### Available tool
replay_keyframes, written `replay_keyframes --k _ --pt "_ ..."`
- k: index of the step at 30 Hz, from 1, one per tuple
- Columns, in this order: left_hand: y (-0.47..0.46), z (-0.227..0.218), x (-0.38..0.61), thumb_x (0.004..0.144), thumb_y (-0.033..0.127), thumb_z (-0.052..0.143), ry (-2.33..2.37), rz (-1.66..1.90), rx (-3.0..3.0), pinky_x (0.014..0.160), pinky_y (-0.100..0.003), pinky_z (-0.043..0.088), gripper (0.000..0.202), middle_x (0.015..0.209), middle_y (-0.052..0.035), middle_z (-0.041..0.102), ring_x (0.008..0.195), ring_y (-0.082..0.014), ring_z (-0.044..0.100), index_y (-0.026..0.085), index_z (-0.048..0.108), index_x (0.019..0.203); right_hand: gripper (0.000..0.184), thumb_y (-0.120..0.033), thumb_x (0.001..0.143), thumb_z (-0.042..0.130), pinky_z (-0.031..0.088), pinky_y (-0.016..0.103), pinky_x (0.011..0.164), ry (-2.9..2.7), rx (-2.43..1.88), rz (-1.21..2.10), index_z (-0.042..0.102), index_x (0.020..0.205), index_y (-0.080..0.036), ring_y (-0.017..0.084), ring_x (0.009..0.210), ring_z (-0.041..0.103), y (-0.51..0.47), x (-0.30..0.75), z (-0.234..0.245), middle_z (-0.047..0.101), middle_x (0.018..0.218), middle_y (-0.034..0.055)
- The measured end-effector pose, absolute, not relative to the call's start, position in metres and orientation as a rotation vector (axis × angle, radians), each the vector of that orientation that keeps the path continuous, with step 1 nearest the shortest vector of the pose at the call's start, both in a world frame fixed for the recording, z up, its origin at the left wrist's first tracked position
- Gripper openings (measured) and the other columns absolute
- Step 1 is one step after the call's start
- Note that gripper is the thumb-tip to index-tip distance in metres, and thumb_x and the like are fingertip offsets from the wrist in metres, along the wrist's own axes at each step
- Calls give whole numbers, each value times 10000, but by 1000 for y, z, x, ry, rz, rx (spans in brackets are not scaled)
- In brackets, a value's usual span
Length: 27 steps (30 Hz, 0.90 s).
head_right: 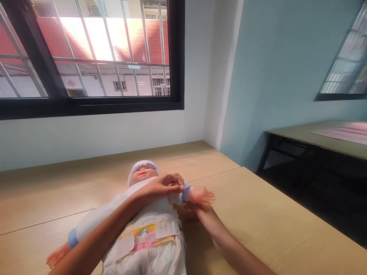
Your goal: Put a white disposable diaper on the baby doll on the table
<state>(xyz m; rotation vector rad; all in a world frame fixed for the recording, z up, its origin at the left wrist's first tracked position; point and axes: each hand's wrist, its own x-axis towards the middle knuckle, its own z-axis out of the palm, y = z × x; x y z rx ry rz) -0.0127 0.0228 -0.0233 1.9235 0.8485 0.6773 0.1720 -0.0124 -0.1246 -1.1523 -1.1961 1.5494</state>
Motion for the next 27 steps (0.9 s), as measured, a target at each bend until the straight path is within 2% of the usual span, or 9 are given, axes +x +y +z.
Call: replay_keyframes --k 3,6,9,13,17,19,22,27 --pt "21 -23 -15 782 261 604 850 681 1934 703 -223 406 137 857 -38 595 783 -139 525 128 623 756 301 -364 745 676 514 300 653 -1073 -1189 1645 630 949 -148 184 694 641 -7 171 -130 659 808 51" --pt "20 -23 -16 802 217 585 866 680 1955 723 -214 414 107 857 -38 604 807 -141 539 128 628 762 226 -285 706 701 496 264 617 -1060 -1255 1529 639 876 -149 162 631 613 -1 173 -130 636 708 21" --pt "21 -25 -16 810 206 593 890 694 1990 718 -208 415 95 844 -32 596 804 -137 537 130 628 765 207 -306 723 698 477 244 606 -1105 -1232 1493 643 846 -148 138 609 586 -1 183 -122 644 735 26" --pt "23 -31 -16 805 212 613 912 728 2052 717 -214 412 83 823 -14 582 783 -133 528 147 625 756 268 -415 780 660 465 254 628 -1166 -1177 1535 649 890 -170 140 639 580 -2 206 -112 652 816 38" --pt "21 -31 -15 820 226 601 897 753 2113 765 -231 416 87 835 -18 594 811 -146 538 154 620 774 331 -464 806 617 452 264 632 -1350 -1181 1522 668 820 -137 143 611 564 7 227 -115 610 678 30" --pt "19 -29 -15 838 231 578 875 750 2135 792 -236 419 89 855 -22 608 841 -153 547 159 621 805 313 -435 809 616 452 253 642 -1390 -1221 1510 671 821 -127 145 639 579 11 232 -116 598 649 21" --pt "17 -27 -14 866 237 538 853 748 2160 824 -247 418 117 913 -34 633 888 -162 560 163 628 878 204 -333 788 625 464 227 652 -1302 -1269 1557 659 799 -131 127 668 595 10 235 -113 625 728 24" --pt "18 -27 -12 885 279 513 889 723 2194 855 -251 416 189 995 -44 663 950 -172 580 165 643 963 102 -244 746 596 475 192 545 -1187 -1336 1697 609 756 -144 101 615 594 3 232 -104 615 771 23"
